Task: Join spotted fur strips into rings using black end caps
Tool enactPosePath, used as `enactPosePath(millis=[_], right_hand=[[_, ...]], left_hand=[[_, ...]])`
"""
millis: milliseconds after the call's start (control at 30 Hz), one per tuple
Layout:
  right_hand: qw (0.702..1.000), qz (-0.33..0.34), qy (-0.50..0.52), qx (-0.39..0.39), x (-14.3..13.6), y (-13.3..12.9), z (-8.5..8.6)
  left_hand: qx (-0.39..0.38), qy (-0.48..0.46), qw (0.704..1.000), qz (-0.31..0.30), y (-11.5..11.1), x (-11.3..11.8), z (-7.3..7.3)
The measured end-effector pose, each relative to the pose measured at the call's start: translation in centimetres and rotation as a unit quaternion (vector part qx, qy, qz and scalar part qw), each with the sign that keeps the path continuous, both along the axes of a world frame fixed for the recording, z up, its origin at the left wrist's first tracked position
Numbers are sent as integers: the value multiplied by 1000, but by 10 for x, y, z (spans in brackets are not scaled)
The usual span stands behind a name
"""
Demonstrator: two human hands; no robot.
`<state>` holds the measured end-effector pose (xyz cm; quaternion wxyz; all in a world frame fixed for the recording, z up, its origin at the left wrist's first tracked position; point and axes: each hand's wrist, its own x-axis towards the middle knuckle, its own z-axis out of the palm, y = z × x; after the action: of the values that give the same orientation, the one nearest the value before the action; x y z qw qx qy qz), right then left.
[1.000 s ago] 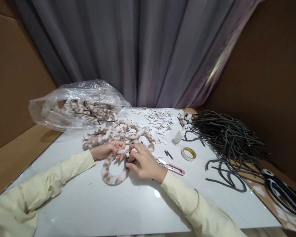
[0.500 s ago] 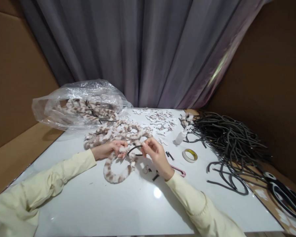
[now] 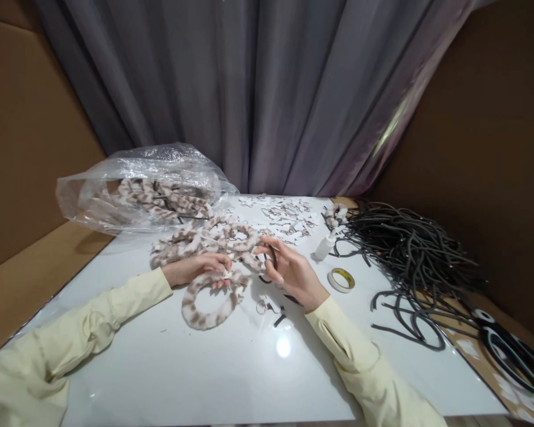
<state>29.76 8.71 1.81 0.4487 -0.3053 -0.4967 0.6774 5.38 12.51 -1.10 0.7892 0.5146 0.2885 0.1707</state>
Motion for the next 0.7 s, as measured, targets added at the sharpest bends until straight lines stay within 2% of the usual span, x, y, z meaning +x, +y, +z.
enactPosePath(millis=[133,333,467,700], right_hand=[[995,87,-32,-26,-1,-5,2],[986,134,-34,-89,-3,-5,0],[989,129,-39,-64,-6,-4,-3],[996,61,-16,-56,-5,1,-12]], left_hand=[[10,29,999,12,-2,2,0],[28,29,999,6,-2,3,0],[33,21,999,-6,-2,2,0],[20,13,1000,-11,1,0,-6]])
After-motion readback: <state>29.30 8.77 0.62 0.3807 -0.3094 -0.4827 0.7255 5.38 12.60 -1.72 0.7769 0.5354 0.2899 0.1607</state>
